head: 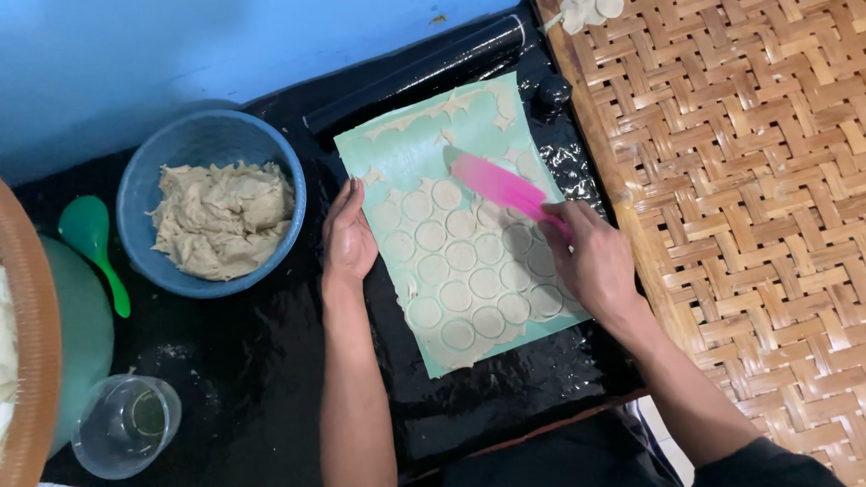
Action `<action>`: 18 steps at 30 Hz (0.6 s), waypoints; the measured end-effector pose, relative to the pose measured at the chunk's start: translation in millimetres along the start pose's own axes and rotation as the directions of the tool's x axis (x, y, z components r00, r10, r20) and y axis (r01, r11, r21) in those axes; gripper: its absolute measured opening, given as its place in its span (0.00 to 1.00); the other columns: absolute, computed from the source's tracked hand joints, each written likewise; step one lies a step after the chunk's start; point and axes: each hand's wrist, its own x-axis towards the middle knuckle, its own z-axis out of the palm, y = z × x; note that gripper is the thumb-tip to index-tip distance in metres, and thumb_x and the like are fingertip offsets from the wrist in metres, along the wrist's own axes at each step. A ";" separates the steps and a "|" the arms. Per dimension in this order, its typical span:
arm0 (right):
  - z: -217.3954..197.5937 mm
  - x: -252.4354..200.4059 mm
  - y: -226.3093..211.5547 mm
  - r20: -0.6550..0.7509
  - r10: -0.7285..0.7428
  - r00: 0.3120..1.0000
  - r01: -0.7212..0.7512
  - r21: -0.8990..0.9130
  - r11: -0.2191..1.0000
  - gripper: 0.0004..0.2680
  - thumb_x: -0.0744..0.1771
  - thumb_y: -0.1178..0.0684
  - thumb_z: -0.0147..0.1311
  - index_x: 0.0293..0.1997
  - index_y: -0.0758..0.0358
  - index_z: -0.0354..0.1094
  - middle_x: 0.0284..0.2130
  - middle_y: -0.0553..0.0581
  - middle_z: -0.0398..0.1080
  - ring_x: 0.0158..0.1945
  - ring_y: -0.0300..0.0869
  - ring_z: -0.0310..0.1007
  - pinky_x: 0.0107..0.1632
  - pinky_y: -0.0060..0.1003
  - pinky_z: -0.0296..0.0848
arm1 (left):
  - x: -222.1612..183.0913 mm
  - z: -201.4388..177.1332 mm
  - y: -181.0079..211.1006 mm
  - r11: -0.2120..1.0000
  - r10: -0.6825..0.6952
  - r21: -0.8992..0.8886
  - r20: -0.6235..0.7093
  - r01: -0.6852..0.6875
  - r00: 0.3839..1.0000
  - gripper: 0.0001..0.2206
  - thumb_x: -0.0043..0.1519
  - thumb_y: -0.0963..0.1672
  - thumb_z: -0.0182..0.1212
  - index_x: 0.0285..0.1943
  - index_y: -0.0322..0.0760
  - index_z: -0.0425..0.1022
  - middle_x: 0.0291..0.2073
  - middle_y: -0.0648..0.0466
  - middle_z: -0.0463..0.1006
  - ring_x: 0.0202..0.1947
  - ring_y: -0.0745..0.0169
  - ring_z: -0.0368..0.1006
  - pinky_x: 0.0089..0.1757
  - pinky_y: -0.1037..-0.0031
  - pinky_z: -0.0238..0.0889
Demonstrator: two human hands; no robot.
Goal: Spreading thin circles of dough onto a sheet and transferring them to a woven drying mat.
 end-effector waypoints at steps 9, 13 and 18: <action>16.9 12.0 7.7 -0.007 -0.041 0.999 0.041 0.002 0.999 0.07 0.68 0.53 0.57 0.49 0.62 0.72 0.39 0.62 0.75 0.35 0.60 0.76 0.35 0.51 0.72 | -5.5 15.9 8.4 0.999 -0.045 -0.023 0.014 0.045 0.999 0.14 0.69 0.45 0.54 0.60 0.34 0.74 0.57 0.54 0.77 0.59 0.64 0.70 0.61 0.70 0.59; 4.6 6.6 2.6 -0.038 0.008 0.999 -0.009 -0.017 1.000 0.08 0.69 0.52 0.57 0.50 0.62 0.72 0.39 0.63 0.75 0.35 0.60 0.76 0.36 0.52 0.72 | 5.7 -28.5 -14.9 0.999 0.034 0.039 -0.042 -0.032 0.999 0.12 0.73 0.44 0.55 0.60 0.31 0.73 0.58 0.55 0.75 0.62 0.68 0.68 0.64 0.73 0.57; -9.8 -12.5 -7.2 0.044 0.083 0.996 -0.080 -0.062 0.995 0.08 0.68 0.50 0.57 0.47 0.62 0.73 0.38 0.63 0.76 0.34 0.60 0.77 0.35 0.52 0.72 | 0.8 -1.6 0.1 0.999 -0.035 -0.025 0.032 0.036 0.999 0.13 0.72 0.45 0.54 0.61 0.33 0.72 0.58 0.54 0.76 0.61 0.65 0.69 0.62 0.70 0.59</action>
